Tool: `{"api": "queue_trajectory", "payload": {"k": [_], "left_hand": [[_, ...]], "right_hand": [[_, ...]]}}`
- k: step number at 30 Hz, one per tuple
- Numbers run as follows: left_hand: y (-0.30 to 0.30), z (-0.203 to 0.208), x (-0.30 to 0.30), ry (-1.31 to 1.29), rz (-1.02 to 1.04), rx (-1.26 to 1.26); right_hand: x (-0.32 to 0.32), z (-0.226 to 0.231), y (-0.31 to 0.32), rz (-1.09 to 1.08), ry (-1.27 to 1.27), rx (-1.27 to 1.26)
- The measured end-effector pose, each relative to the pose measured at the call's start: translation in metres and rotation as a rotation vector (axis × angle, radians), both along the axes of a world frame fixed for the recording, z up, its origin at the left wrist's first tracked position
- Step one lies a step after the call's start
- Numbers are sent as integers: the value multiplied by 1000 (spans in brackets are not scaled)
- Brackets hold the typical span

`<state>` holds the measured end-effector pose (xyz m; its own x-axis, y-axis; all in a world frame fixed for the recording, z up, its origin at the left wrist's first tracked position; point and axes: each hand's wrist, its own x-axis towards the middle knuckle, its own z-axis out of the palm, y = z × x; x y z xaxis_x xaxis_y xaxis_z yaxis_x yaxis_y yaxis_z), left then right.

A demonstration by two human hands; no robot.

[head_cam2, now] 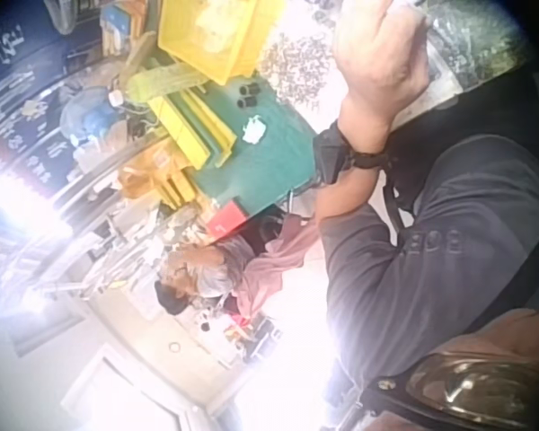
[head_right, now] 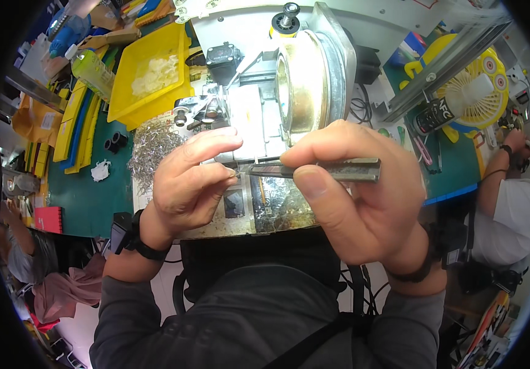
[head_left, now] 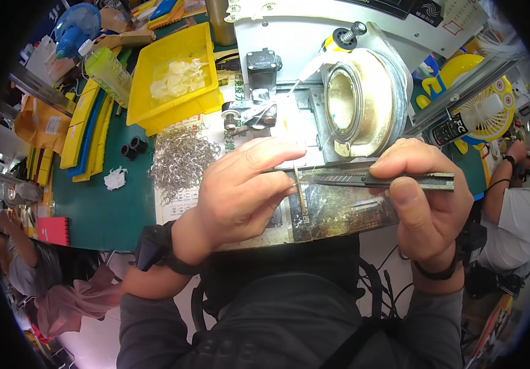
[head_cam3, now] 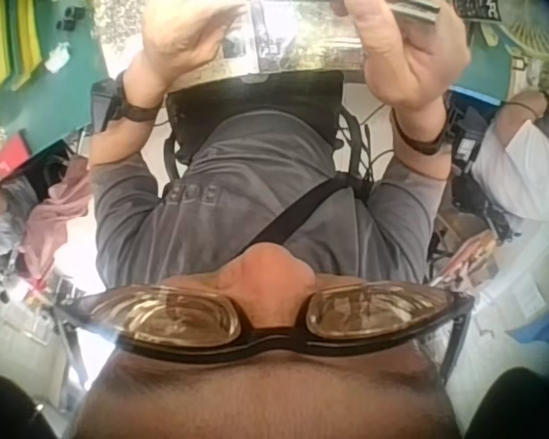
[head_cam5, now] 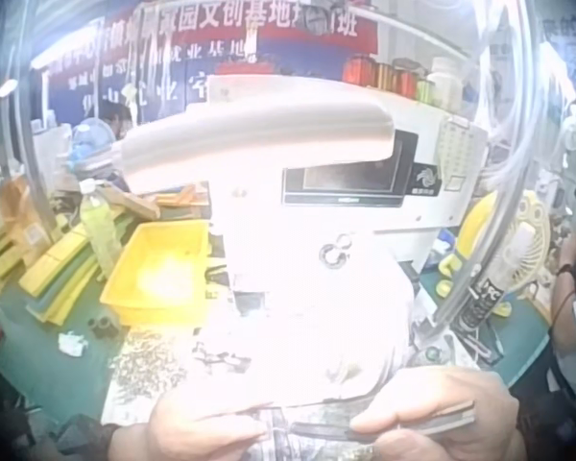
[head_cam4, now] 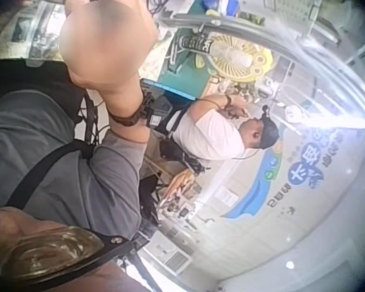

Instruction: Assembling and gluing small mechanical components at a factory workstation.

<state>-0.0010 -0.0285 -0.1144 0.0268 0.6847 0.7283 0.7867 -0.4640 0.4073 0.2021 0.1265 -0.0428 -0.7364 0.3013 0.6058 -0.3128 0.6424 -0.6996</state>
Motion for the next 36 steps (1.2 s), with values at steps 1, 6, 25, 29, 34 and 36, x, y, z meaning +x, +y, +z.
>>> {"api": "queue_trajectory", "payload": {"k": [1, 6, 25, 29, 34, 36], "left_hand": [[0, 0, -1, 3, 2, 0], [-8, 1, 1, 27, -2, -55], [-1, -6, 6, -29, 4, 25], [-15, 15, 8, -30, 17, 15], [-25, 38, 8, -255, 54, -14], [-32, 46, 8, -361, 147, -61]], "right_hand": [[0, 1, 0, -4, -16, 11], [-3, 2, 3, 42, -63, 84], [115, -83, 147, -590, 139, -879], [141, -76, 184, -453, 58, -959], [202, -18, 189, -348, 120, -607], [126, -4, 128, -678, -176, -279]]}}
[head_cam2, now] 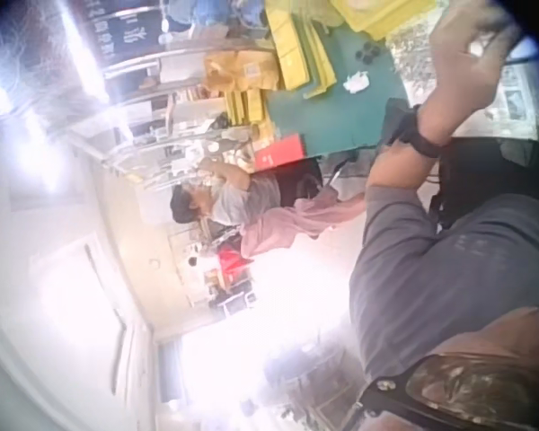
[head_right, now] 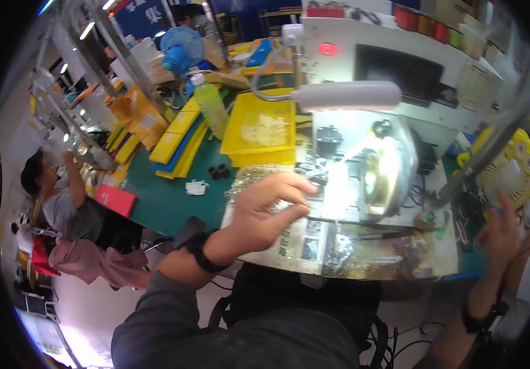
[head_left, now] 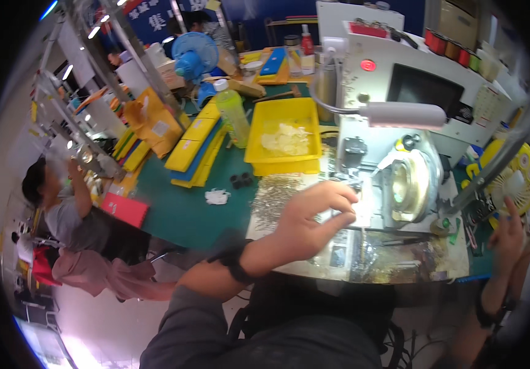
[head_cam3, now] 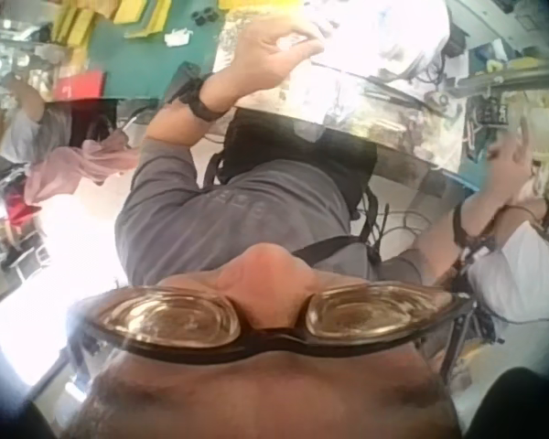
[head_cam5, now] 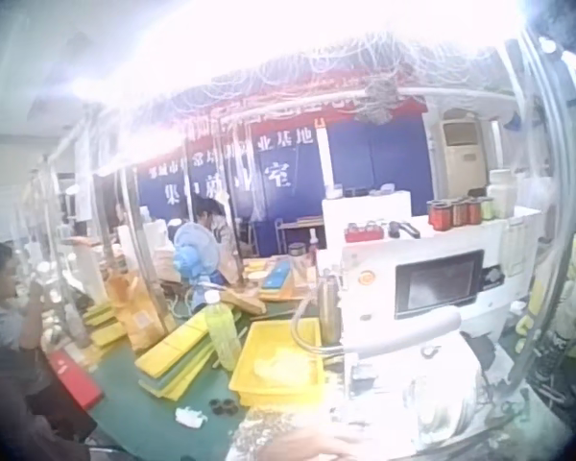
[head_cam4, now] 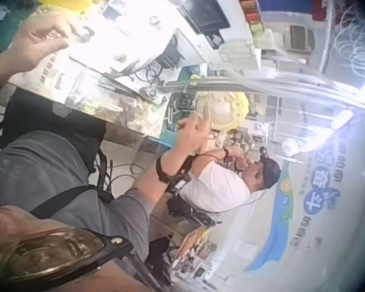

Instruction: Assembling and gluing small mechanical components at a factory workstation.

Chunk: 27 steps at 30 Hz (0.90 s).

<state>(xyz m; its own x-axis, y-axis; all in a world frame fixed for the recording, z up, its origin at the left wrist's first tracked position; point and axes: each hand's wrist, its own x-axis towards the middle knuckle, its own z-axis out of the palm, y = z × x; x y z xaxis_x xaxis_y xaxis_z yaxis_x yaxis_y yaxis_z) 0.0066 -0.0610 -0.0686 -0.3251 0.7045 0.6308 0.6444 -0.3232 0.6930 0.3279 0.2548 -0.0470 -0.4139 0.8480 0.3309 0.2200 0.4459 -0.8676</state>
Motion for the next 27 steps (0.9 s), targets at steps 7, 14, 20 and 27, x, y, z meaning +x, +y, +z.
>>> {"api": "queue_trajectory", "payload": {"k": [7, 14, 20, 27], "left_hand": [[7, 19, 3, -391, -104, -19], [7, 24, 8, -319, -117, -94], [7, 25, 13, -372, -60, -68], [9, 31, 8, -329, -37, -48]], "right_hand": [[-53, 14, -93, 290, 93, 605], [-125, 41, -134, 618, 166, 954], [-157, 35, -143, 669, 194, 920], [-174, 39, -144, 713, 215, 875]]}}
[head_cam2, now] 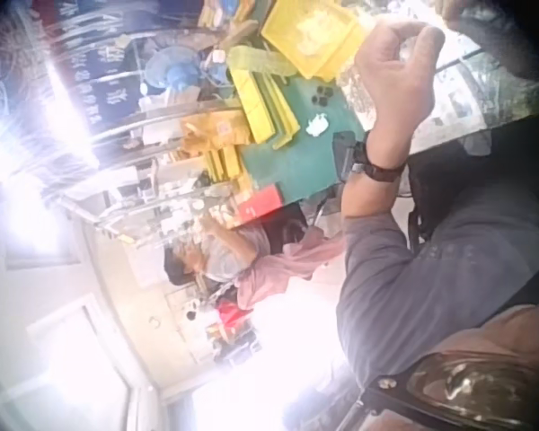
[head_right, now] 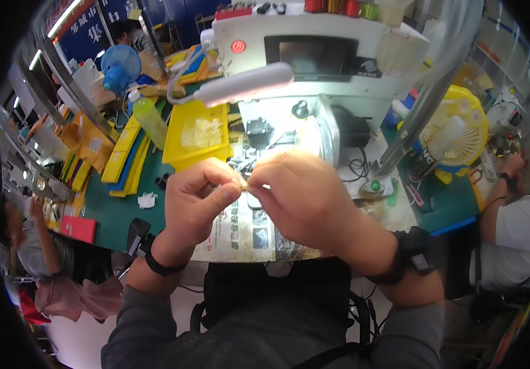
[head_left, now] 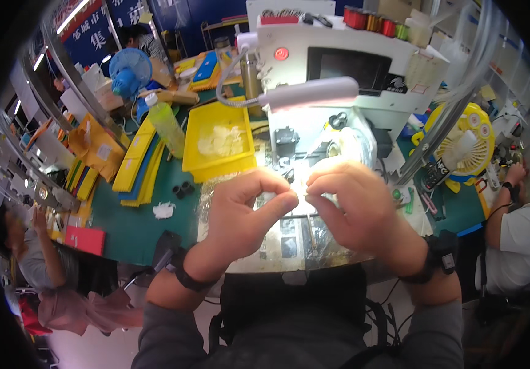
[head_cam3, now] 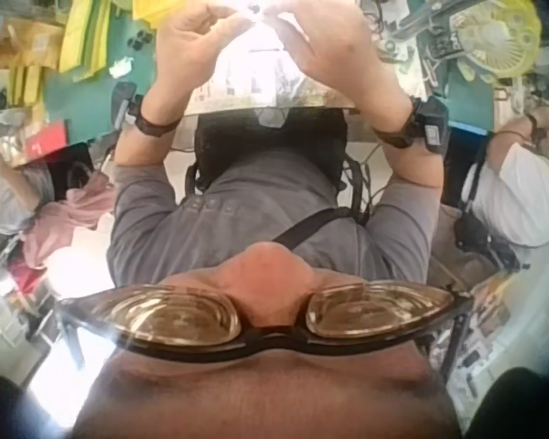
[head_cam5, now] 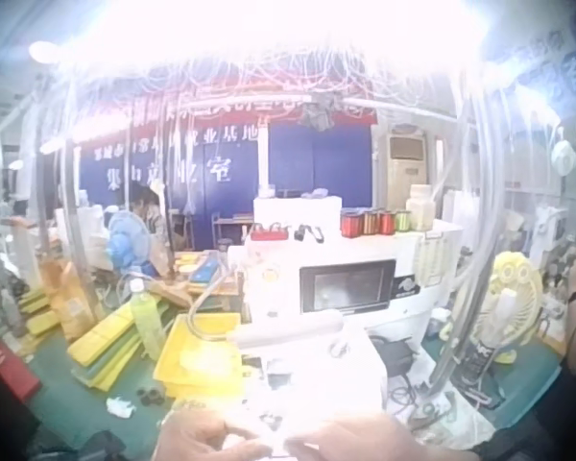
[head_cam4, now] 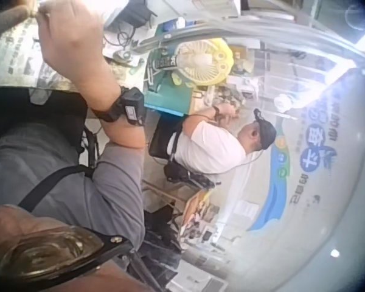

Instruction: Assembling and gluing small mechanical components at a factory workstation.

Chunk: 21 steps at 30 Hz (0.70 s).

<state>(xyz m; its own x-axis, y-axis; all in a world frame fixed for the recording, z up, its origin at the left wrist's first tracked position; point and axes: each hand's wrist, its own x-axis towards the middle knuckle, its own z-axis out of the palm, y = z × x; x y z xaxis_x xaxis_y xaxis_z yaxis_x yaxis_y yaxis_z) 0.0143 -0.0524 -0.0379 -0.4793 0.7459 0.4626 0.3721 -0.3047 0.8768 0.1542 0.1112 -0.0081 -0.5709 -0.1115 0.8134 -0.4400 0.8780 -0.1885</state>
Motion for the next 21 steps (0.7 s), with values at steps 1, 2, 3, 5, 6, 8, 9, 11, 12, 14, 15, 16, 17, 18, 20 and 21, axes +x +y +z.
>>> {"api": "queue_trajectory", "payload": {"k": [1, 2, 3, 5, 6, 8, 9, 11, 12, 14, 15, 16, 17, 18, 20, 21], "left_hand": [[3, 0, 0, 30, 14, -7], [3, 2, 2, 22, 28, -64], [0, 6, 3, 89, 37, -99], [0, 9, 5, 257, 11, -97], [0, 11, 6, 364, -7, -68], [-4, 14, 8, 428, -15, -82], [-7, 6, 4, 322, -70, -50], [-14, 0, 0, 222, -89, -22], [-10, 1, 2, 94, -129, -9], [-4, 5, 8, 116, -190, -3], [-5, 6, 11, 161, -200, -20], [-5, 9, 13, 206, -212, -36], [-5, 12, 18, 195, -239, -46], [-5, 14, 20, 201, -242, -44], [-1, 17, 25, 275, -286, -84], [-1, 21, 28, 282, -284, -101]], "right_hand": [[1, -1, 0, -15, -26, -17], [4, -1, -2, -32, -48, -32], [8, 2, -4, -31, -124, -77], [20, 0, -1, 26, -226, -269], [25, 2, 7, 58, -278, -386], [41, 23, 38, -101, -175, -360], [52, 36, 52, -210, -102, -369], [59, 77, 90, -98, 78, -690], [72, 107, 113, -167, 200, -674], [86, 160, 149, -284, 407, -641], [84, 181, 161, -321, 493, -626], [82, 199, 175, -334, 531, -626], [77, 212, 190, -343, 564, -629], [72, 223, 203, -344, 571, -627], [68, 242, 223, -431, 644, -541], [64, 248, 226, -429, 648, -540]]}}
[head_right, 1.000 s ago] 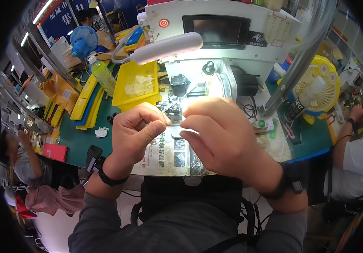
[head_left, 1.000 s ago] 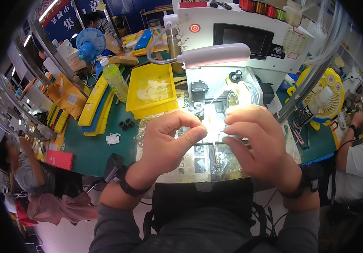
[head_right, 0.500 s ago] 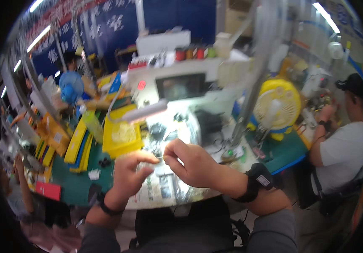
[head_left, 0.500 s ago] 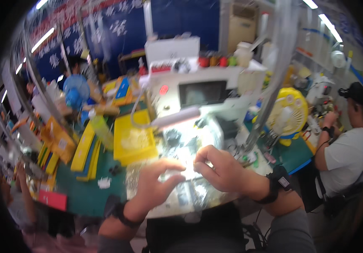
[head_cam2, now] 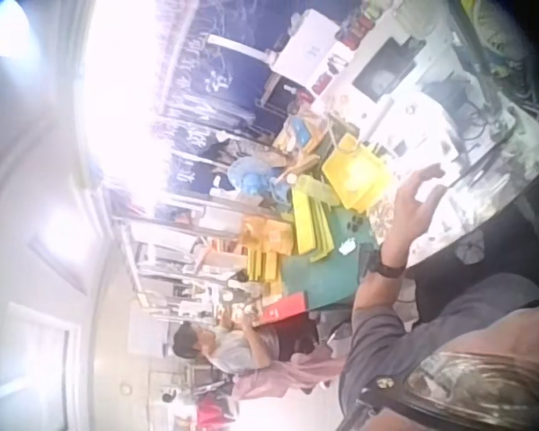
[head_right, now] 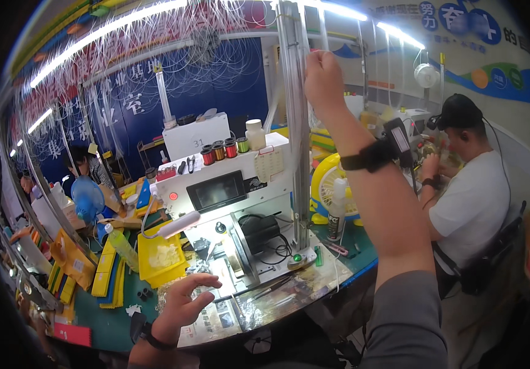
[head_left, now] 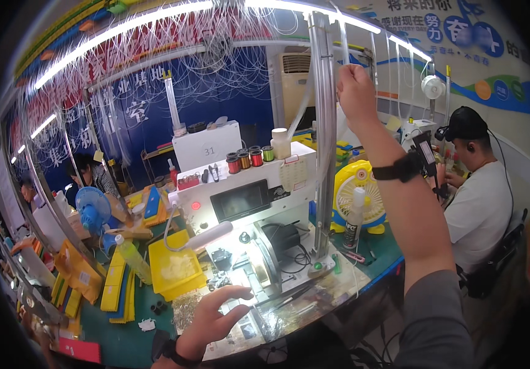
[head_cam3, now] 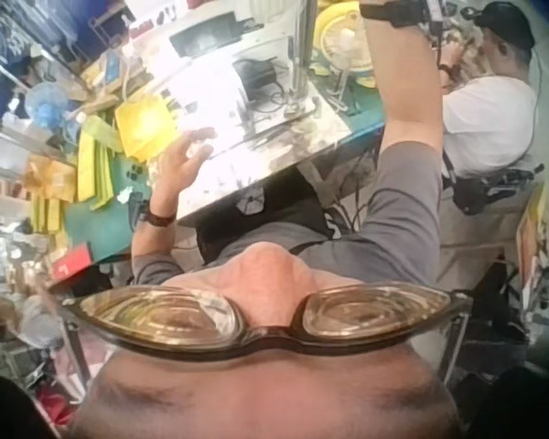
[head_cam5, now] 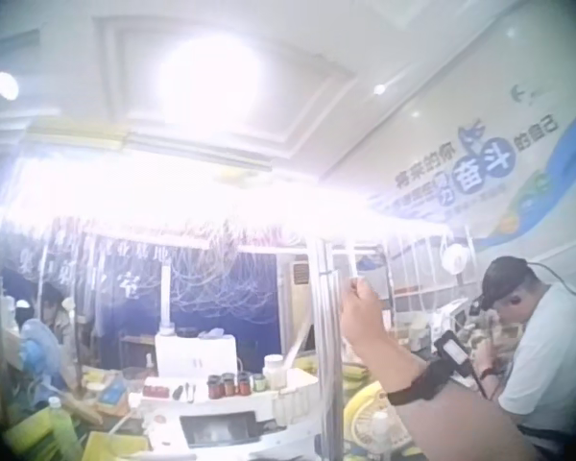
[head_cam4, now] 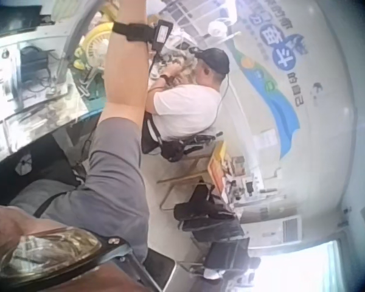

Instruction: Assembling and gluing small mechanical components at a factory workstation.

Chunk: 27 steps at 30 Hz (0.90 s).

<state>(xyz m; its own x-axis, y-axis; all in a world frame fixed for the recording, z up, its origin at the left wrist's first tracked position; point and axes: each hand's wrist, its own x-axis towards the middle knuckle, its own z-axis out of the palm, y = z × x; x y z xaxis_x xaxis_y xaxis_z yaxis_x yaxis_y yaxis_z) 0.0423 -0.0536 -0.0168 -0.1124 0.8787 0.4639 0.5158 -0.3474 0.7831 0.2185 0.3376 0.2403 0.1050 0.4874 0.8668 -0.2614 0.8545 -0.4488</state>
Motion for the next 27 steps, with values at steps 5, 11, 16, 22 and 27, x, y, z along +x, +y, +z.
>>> {"api": "queue_trajectory", "payload": {"k": [5, 11, 16, 22, 27], "left_hand": [[4, 0, 3, -11, -36, -5], [14, 7, 7, 71, -84, 15], [2, 8, 16, 84, -81, 41], [35, -5, 48, 179, 94, 166], [51, -17, 62, 292, 56, 220]], "right_hand": [[-8, 24, 11, -242, -54, 83], [1, 24, -17, -326, -168, 111], [9, -86, -79, 84, -185, -214], [19, -293, -222, 887, -257, -684], [35, -360, -271, 1082, -757, -823]]}}
